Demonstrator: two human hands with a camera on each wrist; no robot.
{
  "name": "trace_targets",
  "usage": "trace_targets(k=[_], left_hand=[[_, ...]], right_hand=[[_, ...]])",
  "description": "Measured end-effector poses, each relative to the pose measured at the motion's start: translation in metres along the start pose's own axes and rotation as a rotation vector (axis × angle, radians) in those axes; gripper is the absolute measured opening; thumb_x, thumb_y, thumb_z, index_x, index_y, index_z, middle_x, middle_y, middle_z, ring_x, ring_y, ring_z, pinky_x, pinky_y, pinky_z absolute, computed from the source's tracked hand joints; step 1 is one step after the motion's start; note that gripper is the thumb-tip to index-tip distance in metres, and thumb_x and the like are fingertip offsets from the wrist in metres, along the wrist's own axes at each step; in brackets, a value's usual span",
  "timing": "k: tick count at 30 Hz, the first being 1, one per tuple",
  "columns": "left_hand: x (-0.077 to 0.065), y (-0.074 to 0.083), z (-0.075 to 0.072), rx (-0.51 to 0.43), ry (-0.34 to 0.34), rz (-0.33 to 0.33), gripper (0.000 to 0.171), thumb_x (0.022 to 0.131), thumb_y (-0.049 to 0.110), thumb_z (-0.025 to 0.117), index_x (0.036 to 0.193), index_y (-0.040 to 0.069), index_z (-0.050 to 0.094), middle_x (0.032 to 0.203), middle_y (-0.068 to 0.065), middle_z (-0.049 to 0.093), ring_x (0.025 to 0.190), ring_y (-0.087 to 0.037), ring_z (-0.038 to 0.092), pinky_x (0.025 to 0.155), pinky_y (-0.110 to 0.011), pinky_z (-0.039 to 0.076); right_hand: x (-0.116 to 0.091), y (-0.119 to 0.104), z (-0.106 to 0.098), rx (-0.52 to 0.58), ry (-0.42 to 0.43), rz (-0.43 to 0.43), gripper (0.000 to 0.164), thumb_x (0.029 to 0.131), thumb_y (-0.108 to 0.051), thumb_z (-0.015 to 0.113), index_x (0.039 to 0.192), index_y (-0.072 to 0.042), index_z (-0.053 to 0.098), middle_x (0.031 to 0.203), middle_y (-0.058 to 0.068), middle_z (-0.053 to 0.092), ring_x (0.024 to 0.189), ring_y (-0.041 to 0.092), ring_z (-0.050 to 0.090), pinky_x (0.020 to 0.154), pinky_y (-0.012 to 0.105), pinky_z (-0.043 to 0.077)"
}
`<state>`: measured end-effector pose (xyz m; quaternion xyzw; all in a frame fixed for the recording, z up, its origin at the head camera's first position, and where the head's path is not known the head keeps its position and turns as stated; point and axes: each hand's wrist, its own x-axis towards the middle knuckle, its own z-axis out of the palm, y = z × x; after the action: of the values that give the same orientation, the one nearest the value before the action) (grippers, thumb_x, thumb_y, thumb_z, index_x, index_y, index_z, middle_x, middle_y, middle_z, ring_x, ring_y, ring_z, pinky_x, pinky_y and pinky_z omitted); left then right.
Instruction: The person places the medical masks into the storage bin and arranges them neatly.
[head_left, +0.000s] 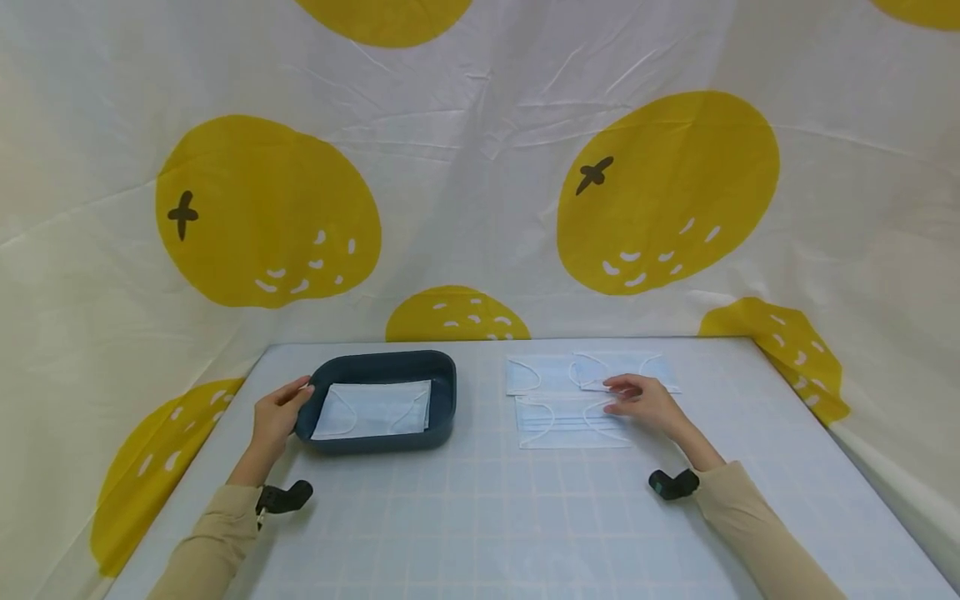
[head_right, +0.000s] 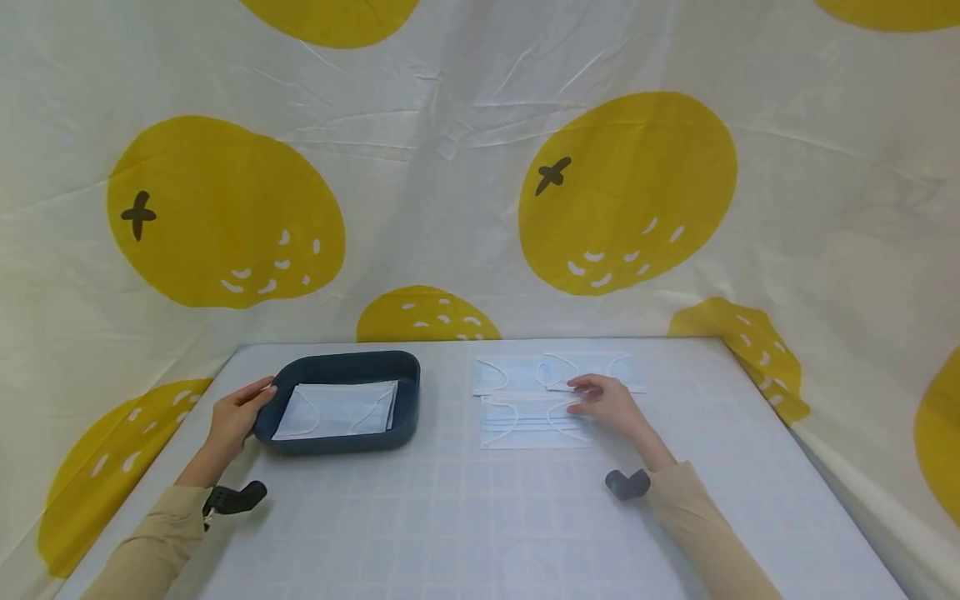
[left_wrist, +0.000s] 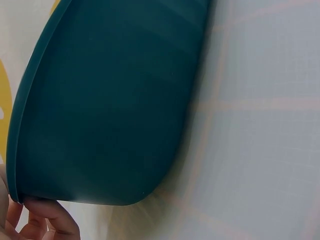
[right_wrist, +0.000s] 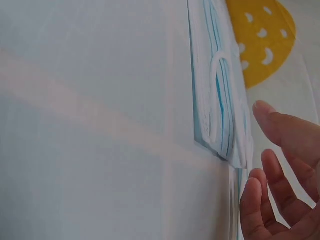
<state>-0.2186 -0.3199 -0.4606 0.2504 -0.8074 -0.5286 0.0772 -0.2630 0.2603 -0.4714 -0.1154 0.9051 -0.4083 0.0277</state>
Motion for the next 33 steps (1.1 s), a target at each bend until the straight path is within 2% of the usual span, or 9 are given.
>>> trace_targets(k=[6,10,12,15,19,28,33], left_hand=[[0.0000,-0.0017,0.0002,0.005,0.002,0.036,0.051,0.096,0.037,0.056,0.139,0.011,0.052,0.139,-0.017,0.053,0.121,-0.024,0.051,0.073,-0.007,0.039],[0.0006,-0.0028,-0.0001,0.005,0.001,0.036,0.050,0.096,0.036,0.055,0.139,0.010,0.052,0.138,-0.017,0.053,0.120,-0.023,0.051,0.075,-0.008,0.041],[0.0004,-0.0035,-0.0004,0.007,0.000,0.034,0.050,0.096,0.036,0.055,0.139,0.010,0.052,0.139,-0.017,0.053,0.121,-0.023,0.051,0.082,-0.014,0.044],[0.0002,-0.0033,-0.0007,0.002,-0.003,0.033,0.050,0.097,0.036,0.055,0.139,0.010,0.051,0.140,-0.017,0.052,0.122,-0.025,0.050,0.097,-0.030,0.046],[0.0014,-0.0008,-0.0010,-0.015,0.001,0.036,0.051,0.097,0.036,0.054,0.140,0.009,0.051,0.141,-0.018,0.051,0.125,-0.028,0.049,0.108,-0.042,0.040],[0.0013,0.0028,-0.0007,-0.012,0.004,0.028,0.049,0.097,0.033,0.055,0.139,0.008,0.051,0.141,-0.017,0.051,0.124,-0.027,0.049,0.108,-0.041,0.040],[-0.0002,0.0003,0.0000,-0.016,0.008,0.037,0.050,0.096,0.034,0.057,0.138,0.007,0.052,0.140,-0.018,0.052,0.123,-0.026,0.050,0.107,-0.041,0.040]], right_hand=[[0.0017,0.0076,-0.0012,-0.007,-0.018,0.067,0.047,0.081,-0.024,0.077,0.121,-0.004,0.063,0.117,0.018,0.066,0.098,0.026,0.060,0.084,0.032,0.049],[0.0024,0.0085,-0.0022,0.001,-0.028,0.095,0.047,0.082,-0.023,0.077,0.122,-0.003,0.062,0.116,0.019,0.065,0.096,0.025,0.059,0.083,0.032,0.049],[0.0034,0.0087,-0.0020,0.002,-0.029,0.101,0.047,0.082,-0.023,0.077,0.122,-0.002,0.062,0.116,0.019,0.065,0.095,0.024,0.059,0.081,0.031,0.049],[0.0056,0.0094,-0.0008,-0.008,-0.030,0.100,0.047,0.081,-0.022,0.078,0.121,-0.003,0.063,0.115,0.019,0.065,0.094,0.024,0.058,0.079,0.028,0.048],[0.0076,0.0095,0.0010,-0.032,-0.036,0.075,0.047,0.080,-0.022,0.079,0.119,-0.002,0.064,0.114,0.018,0.066,0.091,0.022,0.057,0.076,0.024,0.046],[0.0078,0.0067,0.0019,-0.065,-0.049,0.093,0.044,0.080,-0.021,0.079,0.118,-0.003,0.066,0.092,0.009,0.061,0.084,0.020,0.051,0.072,0.024,0.044],[0.0069,0.0064,0.0012,-0.087,-0.051,0.094,0.040,0.081,-0.023,0.078,0.115,-0.004,0.067,0.089,0.006,0.060,0.082,0.019,0.052,0.072,0.025,0.044]])
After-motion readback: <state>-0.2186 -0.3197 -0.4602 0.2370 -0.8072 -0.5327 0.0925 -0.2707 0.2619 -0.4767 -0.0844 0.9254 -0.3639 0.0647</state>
